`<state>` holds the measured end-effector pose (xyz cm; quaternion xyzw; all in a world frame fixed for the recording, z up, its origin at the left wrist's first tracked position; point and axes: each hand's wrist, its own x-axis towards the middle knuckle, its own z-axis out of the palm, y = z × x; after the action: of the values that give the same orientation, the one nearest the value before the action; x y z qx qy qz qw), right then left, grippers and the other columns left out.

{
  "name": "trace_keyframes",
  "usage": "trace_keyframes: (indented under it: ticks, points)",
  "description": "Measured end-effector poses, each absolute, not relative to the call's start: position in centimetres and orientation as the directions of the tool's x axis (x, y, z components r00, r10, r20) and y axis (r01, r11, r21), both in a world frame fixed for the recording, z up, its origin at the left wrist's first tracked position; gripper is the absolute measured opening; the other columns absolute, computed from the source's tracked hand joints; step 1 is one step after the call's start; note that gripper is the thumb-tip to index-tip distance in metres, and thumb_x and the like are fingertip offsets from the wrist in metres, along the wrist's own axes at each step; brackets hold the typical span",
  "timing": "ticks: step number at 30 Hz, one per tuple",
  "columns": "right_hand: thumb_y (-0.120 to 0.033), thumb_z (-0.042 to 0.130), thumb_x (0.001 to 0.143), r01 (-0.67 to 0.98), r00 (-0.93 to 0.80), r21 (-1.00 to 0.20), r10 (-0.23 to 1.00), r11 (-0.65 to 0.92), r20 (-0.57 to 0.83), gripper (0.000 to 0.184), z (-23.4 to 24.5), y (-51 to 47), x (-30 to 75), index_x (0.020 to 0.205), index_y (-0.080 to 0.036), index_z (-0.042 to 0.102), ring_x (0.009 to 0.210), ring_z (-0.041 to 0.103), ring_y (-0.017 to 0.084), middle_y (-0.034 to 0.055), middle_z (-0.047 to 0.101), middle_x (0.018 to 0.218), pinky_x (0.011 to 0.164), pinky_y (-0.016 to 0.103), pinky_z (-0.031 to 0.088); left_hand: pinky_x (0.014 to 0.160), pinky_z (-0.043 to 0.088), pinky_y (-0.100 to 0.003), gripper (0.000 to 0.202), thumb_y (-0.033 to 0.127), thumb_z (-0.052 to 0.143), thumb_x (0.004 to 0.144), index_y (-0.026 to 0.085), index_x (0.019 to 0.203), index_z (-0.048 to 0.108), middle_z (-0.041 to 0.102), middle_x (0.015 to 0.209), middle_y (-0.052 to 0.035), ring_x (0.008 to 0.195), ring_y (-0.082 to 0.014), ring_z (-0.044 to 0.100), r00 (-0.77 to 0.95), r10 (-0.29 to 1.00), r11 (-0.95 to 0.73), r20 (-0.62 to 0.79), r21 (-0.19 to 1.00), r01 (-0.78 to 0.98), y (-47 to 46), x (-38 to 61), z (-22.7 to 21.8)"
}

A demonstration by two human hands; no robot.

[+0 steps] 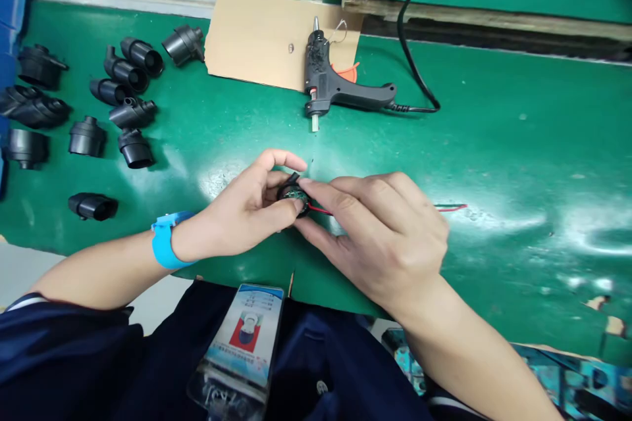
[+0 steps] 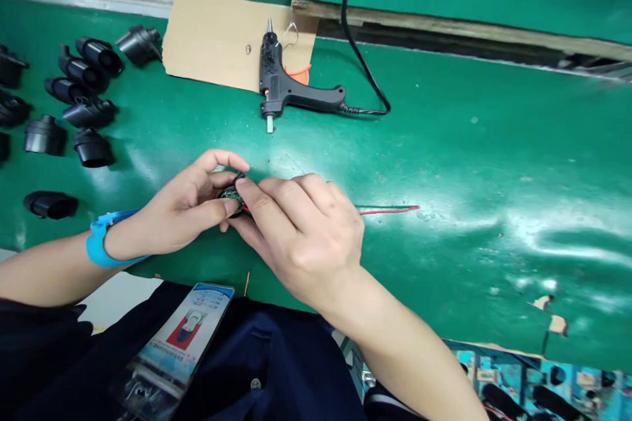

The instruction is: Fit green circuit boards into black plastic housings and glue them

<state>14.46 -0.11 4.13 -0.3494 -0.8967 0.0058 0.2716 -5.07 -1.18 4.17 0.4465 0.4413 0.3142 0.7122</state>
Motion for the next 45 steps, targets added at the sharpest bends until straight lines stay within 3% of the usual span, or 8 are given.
trace_keyframes:
  ticks: [6,12,28,32,35,39,42,45]
  points:
    - [-0.031,0.071,0.089,0.631,-0.582,-0.175,0.610,0.756,0.537,0.025,3.9,0.0,14.4,0.108,-0.014,0.071,0.070,0.061,0.019,0.0067,0.073,0.082,0.059,0.035,0.044,0.073,0.052,-0.025,0.047,0.025,0.063,0.089,0.025,0.133,0.043,0.054,0.120,-0.0065,0.092,-0.0147,0.059,0.344,0.890,0.287,-0.298,0.954,0.086,-1.1,-5.4,3.8]
    - [-0.031,0.073,0.088,0.638,-0.583,-0.151,0.602,0.755,0.546,0.029,4.0,-0.2,15.0,0.111,-0.014,0.069,0.072,0.062,0.019,0.0064,0.073,0.083,0.062,0.035,0.043,0.083,0.053,-0.031,0.020,0.034,0.060,0.094,0.017,0.105,0.064,0.065,0.096,-0.0040,0.098,-0.0197,0.063,0.441,0.870,0.193,-0.219,0.976,0.104,-0.8,-5.6,3.3]
    - [-0.028,0.079,0.083,0.565,-0.593,-0.154,0.529,0.810,0.606,0.039,3.4,-0.2,14.9,0.117,-0.015,0.067,0.074,0.065,0.019,0.0050,0.074,0.084,0.067,0.034,0.051,0.078,0.059,-0.029,0.035,0.029,0.063,0.087,0.016,0.119,0.064,0.073,0.094,-0.0058,0.088,-0.0190,0.070,0.299,0.948,0.010,-0.106,0.952,0.305,-2.0,-5.4,3.5]
    - [-0.026,0.078,0.084,0.558,-0.593,-0.277,0.609,0.782,0.526,0.041,3.9,-0.1,14.7,0.121,-0.015,0.064,0.076,0.067,0.018,0.0067,0.075,0.093,0.069,0.031,0.053,0.071,0.058,-0.027,0.032,0.030,0.063,0.086,0.016,0.116,0.066,0.071,0.092,-0.0048,0.079,-0.0161,0.068,0.266,0.956,0.038,-0.121,0.953,0.299,-2.0,-5.6,3.5]
    - [-0.034,0.078,0.085,0.519,-0.597,-0.533,0.730,0.668,0.333,0.042,5.1,0.0,15.6,0.120,-0.017,0.063,0.074,0.068,0.016,0.0043,0.074,0.089,0.068,0.027,0.054,0.061,0.053,-0.024,0.026,0.032,0.062,0.088,0.015,0.107,0.067,0.067,0.078,-0.0019,0.065,-0.0128,0.063,0.254,0.948,0.114,-0.191,0.951,0.288,-1.6,-6.0,3.5]
    - [-0.029,0.060,0.098,0.326,-0.578,-0.860,0.802,0.393,0.148,0.012,6.4,-0.1,17.5,0.104,-0.021,0.067,0.065,0.066,0.011,0.0008,0.071,0.079,0.057,0.023,0.050,0.053,0.046,-0.021,0.030,0.036,0.062,0.088,0.014,0.106,0.068,0.067,0.072,-0.0014,0.052,-0.0092,0.058,0.392,0.868,0.263,-0.304,0.952,0.156,-0.9,-6.7,4.0]
    - [-0.028,0.060,0.098,0.203,-0.568,-0.931,0.811,0.303,0.140,0.013,6.2,-0.1,17.8,0.092,-0.021,0.070,0.062,0.062,0.011,0.0010,0.069,0.076,0.056,0.024,0.047,0.055,0.048,-0.022,0.038,0.044,0.066,0.086,0.013,0.108,0.068,0.072,0.081,-0.0057,0.051,-0.0082,0.055,0.605,0.746,0.390,-0.278,0.919,-0.060,-0.6,-6.8,4.4]
    - [-0.032,0.068,0.092,0.172,-0.574,-0.960,0.814,0.221,0.084,0.017,5.3,0.1,17.0,0.081,-0.020,0.068,0.057,0.053,0.010,0.0000,0.064,0.070,0.052,0.025,0.041,0.056,0.049,-0.024,0.052,0.059,0.067,0.082,0.012,0.105,0.068,0.069,0.069,-0.0036,0.050,-0.0107,0.055,0.727,0.658,0.490,-0.197,0.845,-0.215,-0.7,-6.8,4.4]
